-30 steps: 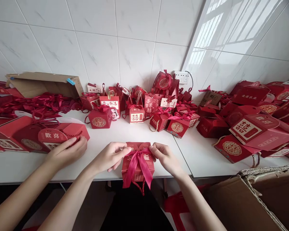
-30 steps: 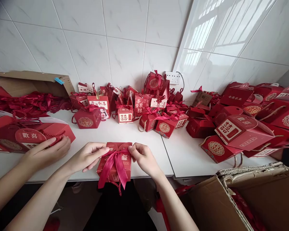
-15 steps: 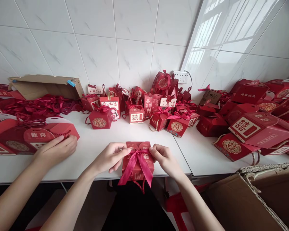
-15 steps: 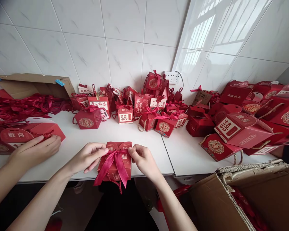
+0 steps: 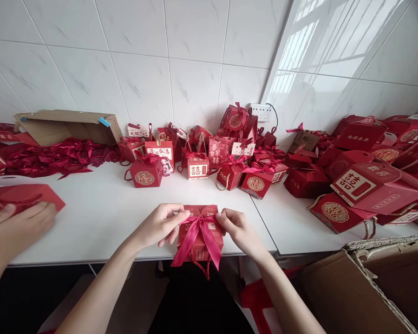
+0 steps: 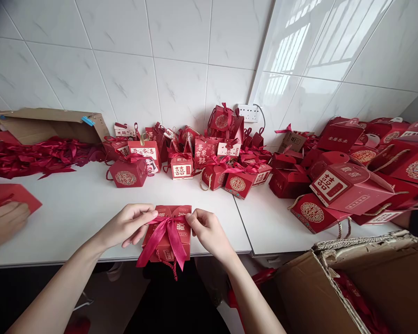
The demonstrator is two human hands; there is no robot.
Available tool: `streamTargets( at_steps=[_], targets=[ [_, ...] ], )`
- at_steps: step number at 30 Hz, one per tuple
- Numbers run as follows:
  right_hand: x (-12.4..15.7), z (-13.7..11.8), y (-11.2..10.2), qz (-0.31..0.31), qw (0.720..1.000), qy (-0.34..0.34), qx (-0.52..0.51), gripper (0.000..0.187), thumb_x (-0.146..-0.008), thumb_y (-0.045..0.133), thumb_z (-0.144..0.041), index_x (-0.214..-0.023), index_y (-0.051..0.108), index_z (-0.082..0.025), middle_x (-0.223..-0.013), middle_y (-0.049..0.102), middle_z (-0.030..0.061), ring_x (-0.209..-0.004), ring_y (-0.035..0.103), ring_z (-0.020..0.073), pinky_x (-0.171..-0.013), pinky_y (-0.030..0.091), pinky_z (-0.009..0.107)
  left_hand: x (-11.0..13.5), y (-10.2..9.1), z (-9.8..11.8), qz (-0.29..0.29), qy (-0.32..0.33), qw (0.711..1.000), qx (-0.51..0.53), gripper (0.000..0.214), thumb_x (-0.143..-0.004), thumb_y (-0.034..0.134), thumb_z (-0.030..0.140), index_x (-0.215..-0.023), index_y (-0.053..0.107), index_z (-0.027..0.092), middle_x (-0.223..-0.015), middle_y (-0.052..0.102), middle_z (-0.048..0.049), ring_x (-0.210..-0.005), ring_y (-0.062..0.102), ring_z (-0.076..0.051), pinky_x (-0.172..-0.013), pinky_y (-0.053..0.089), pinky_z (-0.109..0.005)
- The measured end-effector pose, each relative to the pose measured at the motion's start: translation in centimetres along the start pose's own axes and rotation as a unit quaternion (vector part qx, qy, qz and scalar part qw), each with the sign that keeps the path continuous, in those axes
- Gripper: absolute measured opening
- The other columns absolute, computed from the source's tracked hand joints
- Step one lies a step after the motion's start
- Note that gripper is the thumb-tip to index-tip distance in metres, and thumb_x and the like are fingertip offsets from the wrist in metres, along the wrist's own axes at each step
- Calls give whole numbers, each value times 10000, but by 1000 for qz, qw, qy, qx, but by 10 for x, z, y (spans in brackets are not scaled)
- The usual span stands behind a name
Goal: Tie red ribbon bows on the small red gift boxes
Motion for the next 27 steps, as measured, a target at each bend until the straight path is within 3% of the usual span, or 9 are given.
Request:
streamTargets(
  at_steps=[4,6,9,12,15,21,27],
  targets=[
    [0,0,1,-4,1000,2,-7,463,-835,465,-586,-595,390,-198,-571,407,-38,-544,348,103,-540,278,248,1,-3,4,21,20,999,-29,345,-853,463,483,-683,462,182,-382,490,66,-262,313,-44,-310,211,-154],
    [1,0,1,-5,1000,2,-7,462,-836,464,-587,-597,392,-198,-573,413,-36,-546,354,104,-542,282,249,2,-8,7,53,33,998,-32,288,-842,488,468,-861,538,185,-393,471,85,-281,328,-58,-310,245,-157],
    [2,0,0,-3,1000,2,1,462,-841,455,-586,-598,391,-198,-574,413,-35,-546,356,106,-541,283,249,5,-13,7,100,43,994,-14,355,-831,507,460,-1078,502,206,-435,457,105,-314,365,-71,-344,308,-170],
    [3,-1,-2,8,1000,1,24,470,-843,441,-594,-595,380,-199,-569,387,-39,-541,330,102,-525,268,247,7,-13,1,118,20,993,-14,307,-835,482,499,-854,512,194,-477,447,87,-361,394,-68,-398,337,-182],
    [2,0,-3,33,998,0,48,490,-844,422,-609,-584,346,-201,-568,329,-48,-534,284,95,-505,237,245,7,-8,-5,128,4,992,-17,390,-821,476,540,-656,438,188,-486,373,78,-405,369,-69,-414,319,-187],
    [-1,7,0,41,999,-12,1,464,-841,451,-573,-589,334,-201,-575,315,-53,-548,280,93,-513,235,238,8,4,-20,171,-21,983,57,381,-794,512,513,-613,413,192,-487,379,69,-419,369,-80,-410,317,-192],
    [0,15,3,37,998,4,-48,460,-835,467,-546,-555,358,-197,-545,378,-44,-541,329,97,-543,278,243,13,16,-31,225,-39,955,188,370,-723,575,474,-572,390,191,-461,359,80,-401,345,-68,-374,297,-168]
  ],
)
Point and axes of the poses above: each hand's wrist, its own x-axis away from the middle knuckle, its own y-axis out of the palm, z = x × y, the point moved 6 cm from there along -x, towards the middle knuckle
